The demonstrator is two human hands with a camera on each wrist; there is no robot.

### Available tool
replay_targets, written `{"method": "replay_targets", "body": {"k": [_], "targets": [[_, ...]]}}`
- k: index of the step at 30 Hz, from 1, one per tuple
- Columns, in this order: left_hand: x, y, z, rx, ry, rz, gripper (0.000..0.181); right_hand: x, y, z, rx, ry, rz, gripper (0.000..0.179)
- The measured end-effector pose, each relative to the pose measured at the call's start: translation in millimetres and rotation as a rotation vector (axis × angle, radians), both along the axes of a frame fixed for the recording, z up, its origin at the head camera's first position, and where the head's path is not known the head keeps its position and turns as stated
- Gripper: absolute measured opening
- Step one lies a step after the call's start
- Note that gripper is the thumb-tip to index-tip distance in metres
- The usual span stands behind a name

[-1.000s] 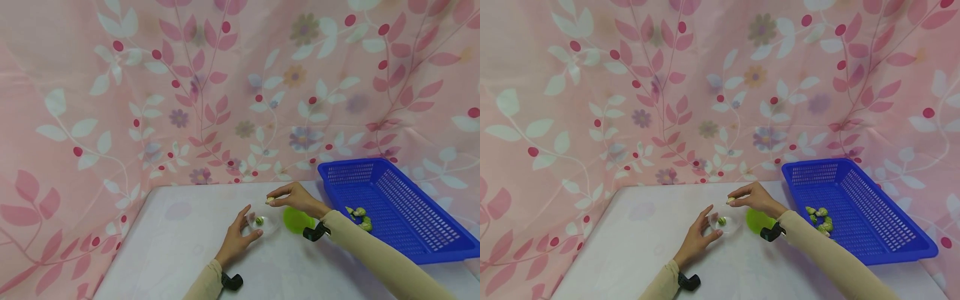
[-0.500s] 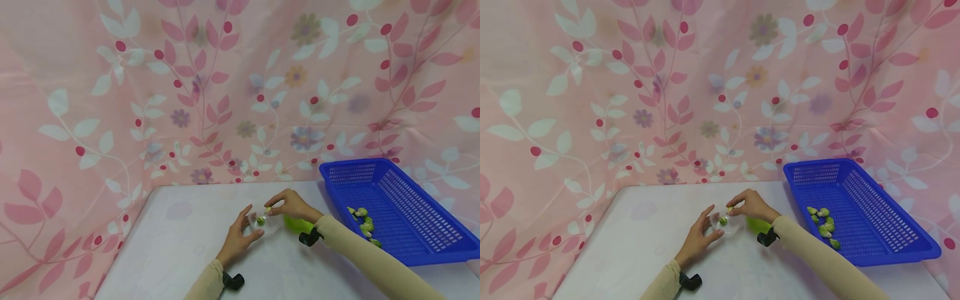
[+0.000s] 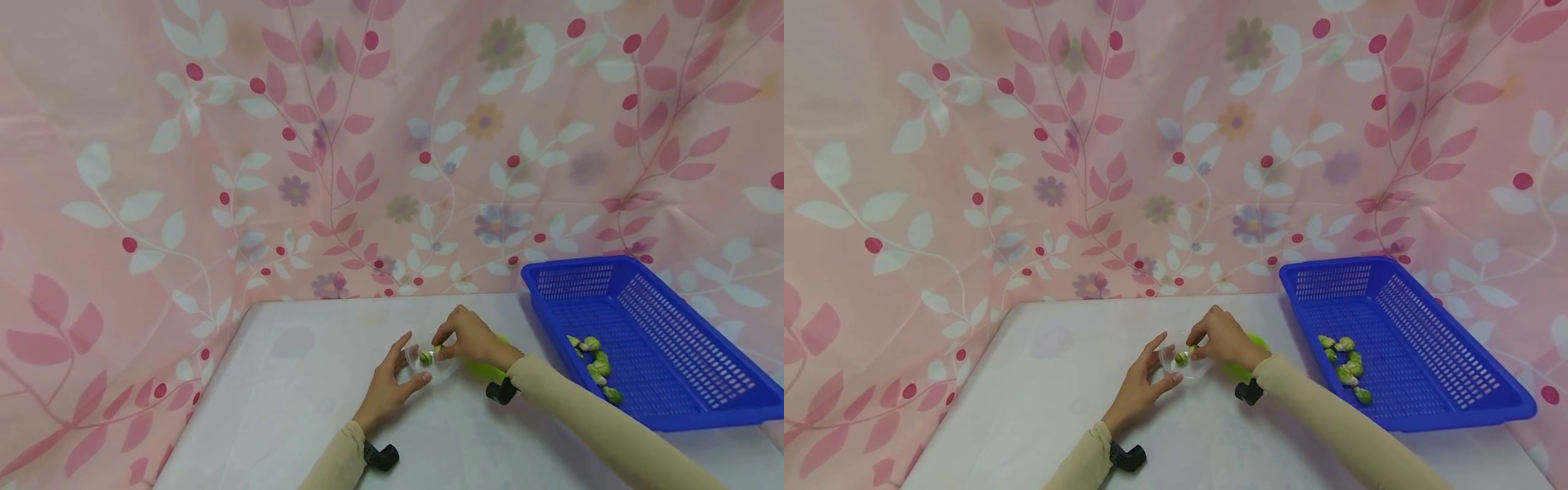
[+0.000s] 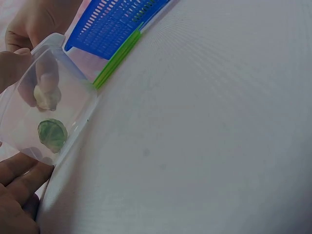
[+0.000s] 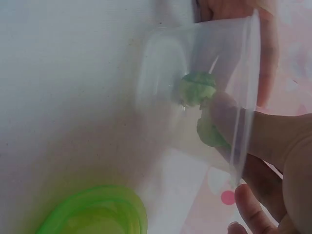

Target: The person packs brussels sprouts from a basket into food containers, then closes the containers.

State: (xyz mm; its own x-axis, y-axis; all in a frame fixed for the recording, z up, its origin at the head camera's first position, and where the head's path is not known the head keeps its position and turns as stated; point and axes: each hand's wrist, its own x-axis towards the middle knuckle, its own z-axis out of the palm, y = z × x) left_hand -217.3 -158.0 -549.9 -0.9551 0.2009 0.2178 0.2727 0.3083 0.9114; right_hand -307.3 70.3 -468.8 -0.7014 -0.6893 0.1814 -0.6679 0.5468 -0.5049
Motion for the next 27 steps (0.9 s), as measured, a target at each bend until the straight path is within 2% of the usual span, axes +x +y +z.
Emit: {"method": "replay_targets", "body": {"k": [4,10,15,21,27], "targets": [[-1.4,-1.0,-1.4,-0.004,0.013,-0.005,0.085,2.1,-5,-1.7,0.059,0.030,-0.015,0.018],[-1.5,-1.2,-1.9,-0.015,-0.008,-0.004,0.087,6.3,-12,-5.7,0.109,0.072,-0.047,0.018],[-0.4,-1.0,-0.5,0.002,-0.007,-0.005,0.086,11.0,-17,-6.1,0.152,0.161,-0.065,0.019],[-0.3,-1.1,-2.1,0.005,0.005,-0.001,0.086,16.9,-22,-2.2,0.182,0.260,-0.077,0.017],[-1.3,-1.4,-3.7,-0.011,0.018,0.005,0.085,17.7,-25,-2.2,0.176,0.293,-0.081,0.013]]}}
